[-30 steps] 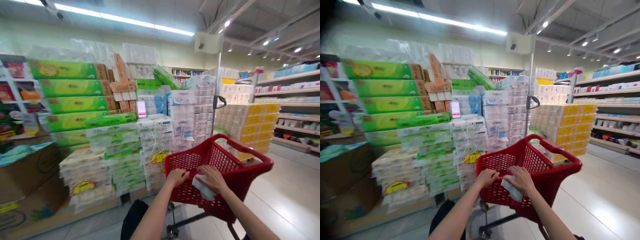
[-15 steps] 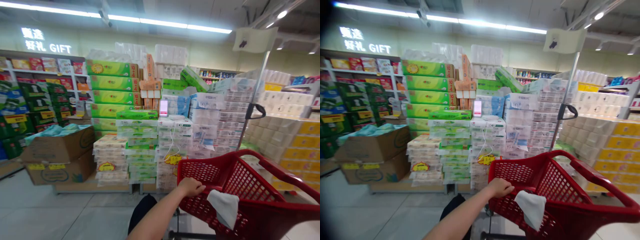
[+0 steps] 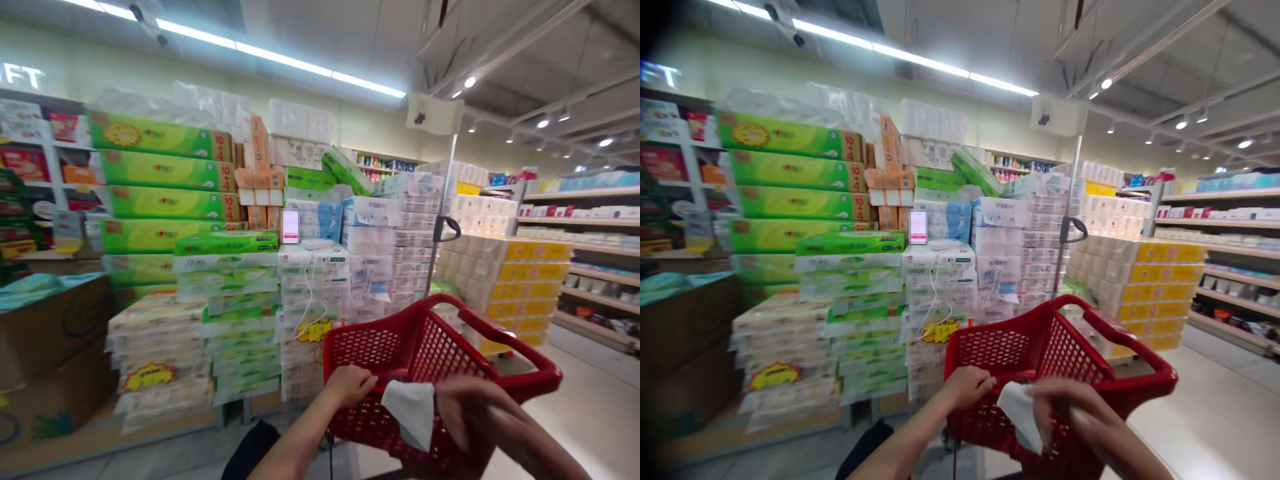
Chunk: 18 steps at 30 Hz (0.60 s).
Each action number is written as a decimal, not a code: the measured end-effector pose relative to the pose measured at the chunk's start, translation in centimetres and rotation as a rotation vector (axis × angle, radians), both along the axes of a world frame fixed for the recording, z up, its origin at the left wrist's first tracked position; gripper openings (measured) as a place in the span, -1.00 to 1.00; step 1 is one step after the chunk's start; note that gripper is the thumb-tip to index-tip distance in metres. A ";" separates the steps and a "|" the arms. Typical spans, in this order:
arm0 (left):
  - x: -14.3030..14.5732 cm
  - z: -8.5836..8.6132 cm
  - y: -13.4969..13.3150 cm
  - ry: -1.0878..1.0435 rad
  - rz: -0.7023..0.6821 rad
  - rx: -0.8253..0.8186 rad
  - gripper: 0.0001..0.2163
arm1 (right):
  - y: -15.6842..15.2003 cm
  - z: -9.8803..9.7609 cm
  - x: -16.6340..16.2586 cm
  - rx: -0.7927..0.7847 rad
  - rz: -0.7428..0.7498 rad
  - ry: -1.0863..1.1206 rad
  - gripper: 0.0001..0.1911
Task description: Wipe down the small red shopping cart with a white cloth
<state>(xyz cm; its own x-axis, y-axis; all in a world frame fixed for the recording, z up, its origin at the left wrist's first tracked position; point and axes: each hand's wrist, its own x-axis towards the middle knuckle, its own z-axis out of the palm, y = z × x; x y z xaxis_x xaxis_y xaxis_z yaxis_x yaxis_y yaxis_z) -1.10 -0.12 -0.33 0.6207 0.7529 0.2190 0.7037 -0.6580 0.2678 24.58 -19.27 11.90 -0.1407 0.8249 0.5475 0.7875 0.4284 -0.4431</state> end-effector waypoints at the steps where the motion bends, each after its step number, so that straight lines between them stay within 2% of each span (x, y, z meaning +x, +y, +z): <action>1: 0.0 0.2 -0.2 0.003 0.007 0.000 -0.45 | 2.4 0.2 -0.7 -0.052 0.077 -0.013 -0.60; 3: 0.0 0.6 -0.5 0.026 0.024 -0.008 -0.46 | 6.9 -1.1 -1.0 -0.169 0.162 -0.148 -0.51; 5: 0.1 0.9 -0.8 0.048 0.048 -0.010 -0.46 | 10.1 -4.3 0.0 -0.143 0.094 -0.263 -0.50; 8: 0.1 1.0 -0.7 0.090 0.009 -0.039 -0.50 | 12.3 -10.1 2.4 -0.007 0.043 -0.478 -0.54; 10: 0.1 0.9 -0.5 0.095 0.022 -0.045 -0.50 | 12.4 -12.6 3.3 0.108 -0.017 -0.617 -0.56; 13: 0.1 0.7 -0.4 0.085 0.072 -0.031 -0.48 | 11.8 -13.5 3.1 0.161 -0.046 -0.731 -0.53; 18: 0.0 0.4 -0.2 0.052 0.052 0.013 -0.44 | 11.5 -12.8 1.6 0.130 -0.106 -0.652 -0.57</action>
<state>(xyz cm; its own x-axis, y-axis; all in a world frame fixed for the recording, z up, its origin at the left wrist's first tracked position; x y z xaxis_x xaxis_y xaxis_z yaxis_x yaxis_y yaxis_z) -1.09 -0.31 0.02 0.5915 0.7819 0.1970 0.7500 -0.6232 0.2216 26.13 -7.80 -0.94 -0.3981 0.7855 0.4739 0.9171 0.3520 0.1870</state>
